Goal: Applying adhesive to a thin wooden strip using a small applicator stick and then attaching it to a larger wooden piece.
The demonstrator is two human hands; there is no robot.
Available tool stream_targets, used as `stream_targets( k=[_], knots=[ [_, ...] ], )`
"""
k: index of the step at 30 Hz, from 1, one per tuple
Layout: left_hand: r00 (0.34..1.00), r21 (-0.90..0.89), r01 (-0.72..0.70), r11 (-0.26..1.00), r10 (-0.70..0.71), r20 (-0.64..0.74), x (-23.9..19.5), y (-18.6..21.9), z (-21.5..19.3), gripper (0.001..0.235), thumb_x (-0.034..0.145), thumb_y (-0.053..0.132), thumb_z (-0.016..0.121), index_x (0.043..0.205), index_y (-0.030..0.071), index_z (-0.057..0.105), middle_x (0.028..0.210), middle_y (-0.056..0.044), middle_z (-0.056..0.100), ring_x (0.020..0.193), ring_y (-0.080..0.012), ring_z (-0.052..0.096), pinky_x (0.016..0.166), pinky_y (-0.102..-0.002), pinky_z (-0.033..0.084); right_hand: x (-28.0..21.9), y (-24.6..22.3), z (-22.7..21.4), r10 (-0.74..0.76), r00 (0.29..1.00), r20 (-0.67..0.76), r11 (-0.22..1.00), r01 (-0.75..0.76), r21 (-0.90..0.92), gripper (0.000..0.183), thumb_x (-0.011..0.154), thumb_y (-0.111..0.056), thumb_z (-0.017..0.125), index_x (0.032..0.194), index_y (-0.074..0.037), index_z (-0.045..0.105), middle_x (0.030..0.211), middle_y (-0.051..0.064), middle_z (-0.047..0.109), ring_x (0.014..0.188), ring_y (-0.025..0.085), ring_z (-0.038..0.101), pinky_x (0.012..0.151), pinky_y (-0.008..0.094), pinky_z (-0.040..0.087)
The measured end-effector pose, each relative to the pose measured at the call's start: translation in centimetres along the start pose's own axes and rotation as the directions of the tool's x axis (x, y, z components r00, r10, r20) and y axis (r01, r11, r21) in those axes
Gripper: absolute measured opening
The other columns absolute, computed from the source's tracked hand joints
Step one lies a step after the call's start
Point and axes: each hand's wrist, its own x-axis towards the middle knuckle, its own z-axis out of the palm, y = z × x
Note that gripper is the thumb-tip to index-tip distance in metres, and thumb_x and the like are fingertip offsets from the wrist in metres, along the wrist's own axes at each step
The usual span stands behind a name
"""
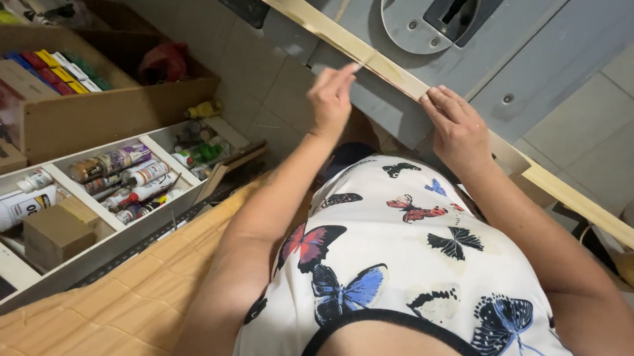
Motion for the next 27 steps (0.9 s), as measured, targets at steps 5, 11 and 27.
stream_targets(
  k=[5,11,27],
  knots=[
    [0.996,0.024,-0.086,0.996,0.085,0.037,-2.7,1.1,2.5,0.026,0.098,0.022,0.075,0.121,0.032,0.079,0.087,0.007,0.063,0.084,-0.0195,0.069,0.080,-0.030,0.056,-0.2,0.0,0.0,0.031,0.999,0.024,0.999,-0.030,-0.042,0.042,0.089,0.017,0.070,0.126,0.001,0.081,0.121,0.017,0.077,0.125,0.035,0.072,0.108,0.039,0.057],
    [0.990,0.078,-0.138,0.987,0.135,0.046,-3.1,-0.7,2.8,0.017,0.097,0.030,0.075,0.114,0.032,0.078,0.085,0.009,0.060,0.082,-0.0197,0.068,0.079,-0.031,0.057,0.1,-0.5,-0.5,0.063,0.998,0.001,0.994,-0.062,-0.095,0.031,0.087,0.013,0.075,0.112,-0.002,0.085,0.117,0.013,0.080,0.129,0.029,0.072,0.109,0.035,0.056],
    [0.978,0.145,-0.196,0.970,0.183,0.099,-3.6,2.0,3.4,0.024,0.098,0.023,0.073,0.122,0.025,0.077,0.088,0.002,0.052,0.084,-0.0255,0.062,0.078,-0.036,0.055,-1.4,1.1,1.2,0.024,0.999,0.028,0.999,-0.023,-0.047,0.044,0.089,0.014,0.068,0.129,-0.002,0.080,0.123,0.015,0.075,0.122,0.034,0.073,0.108,0.040,0.056]
  ],
)
